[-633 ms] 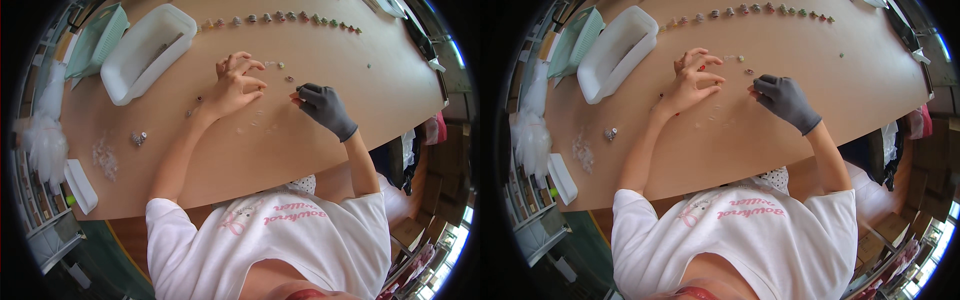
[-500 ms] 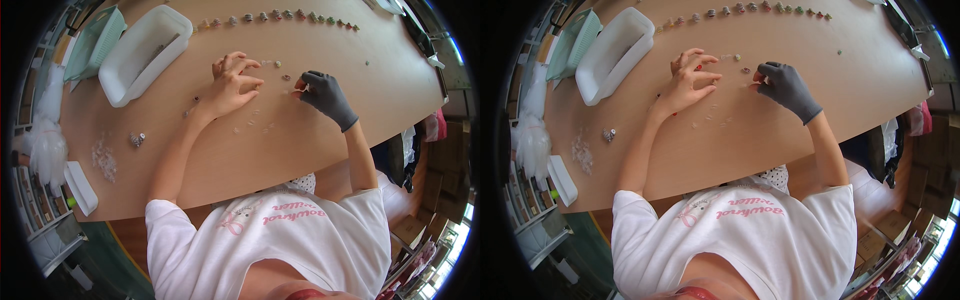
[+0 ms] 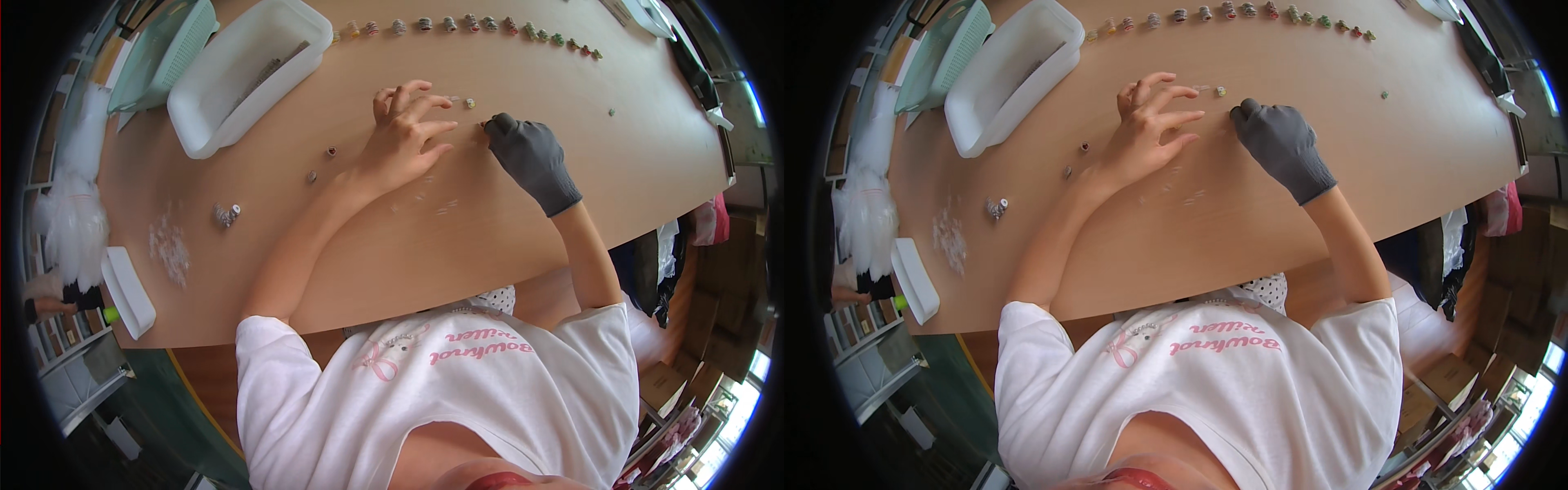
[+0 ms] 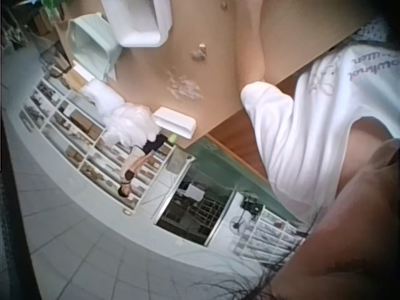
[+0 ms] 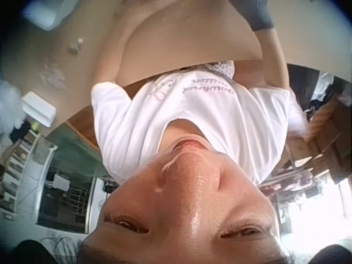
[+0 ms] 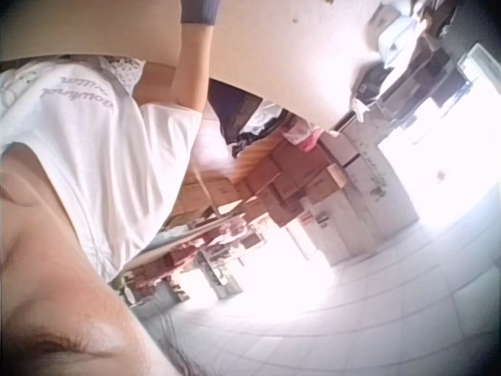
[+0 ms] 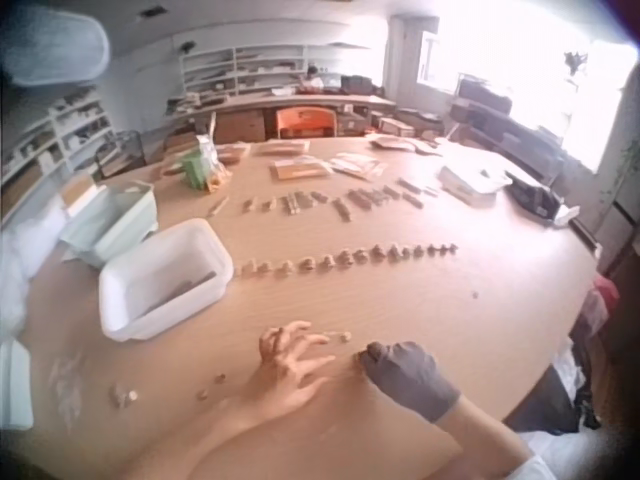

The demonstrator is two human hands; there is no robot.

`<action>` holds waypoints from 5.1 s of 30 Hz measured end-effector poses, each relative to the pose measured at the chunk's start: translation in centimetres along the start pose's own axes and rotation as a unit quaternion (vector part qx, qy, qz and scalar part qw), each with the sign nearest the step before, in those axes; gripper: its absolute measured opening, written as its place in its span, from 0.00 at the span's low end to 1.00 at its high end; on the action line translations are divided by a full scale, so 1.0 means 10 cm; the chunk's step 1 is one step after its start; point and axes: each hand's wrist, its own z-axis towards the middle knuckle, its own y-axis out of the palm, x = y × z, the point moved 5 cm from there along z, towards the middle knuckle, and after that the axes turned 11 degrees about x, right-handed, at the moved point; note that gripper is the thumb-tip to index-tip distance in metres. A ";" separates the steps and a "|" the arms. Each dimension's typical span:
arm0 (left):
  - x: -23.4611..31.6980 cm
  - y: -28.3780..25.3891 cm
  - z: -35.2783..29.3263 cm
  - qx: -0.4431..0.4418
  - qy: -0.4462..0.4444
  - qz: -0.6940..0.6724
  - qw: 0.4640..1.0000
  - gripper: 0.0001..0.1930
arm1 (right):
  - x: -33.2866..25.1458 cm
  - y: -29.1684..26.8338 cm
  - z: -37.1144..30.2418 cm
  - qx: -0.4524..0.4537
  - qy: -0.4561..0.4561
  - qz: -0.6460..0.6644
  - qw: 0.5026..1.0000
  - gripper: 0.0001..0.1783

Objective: The person assembles small plastic parts by hand, then organizes them into rows in a white plastic tray on a workbench.

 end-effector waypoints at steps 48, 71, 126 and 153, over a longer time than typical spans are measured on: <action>-0.19 -0.02 -0.12 0.113 -0.399 -0.725 0.550 0.12 | -0.58 -0.74 0.38 0.221 0.072 0.305 0.924 0.07; -0.08 -0.05 -0.09 0.086 -0.333 -0.689 0.637 0.10 | -0.62 -0.84 0.29 0.204 0.033 0.300 0.931 0.07; 0.03 -0.02 0.10 0.060 -0.035 0.001 0.998 0.11 | 0.23 0.13 0.28 0.121 0.055 0.321 0.938 0.05; -0.09 0.33 0.40 0.018 -0.088 0.091 0.992 0.24 | 0.29 0.09 0.27 0.151 0.038 0.375 0.914 0.08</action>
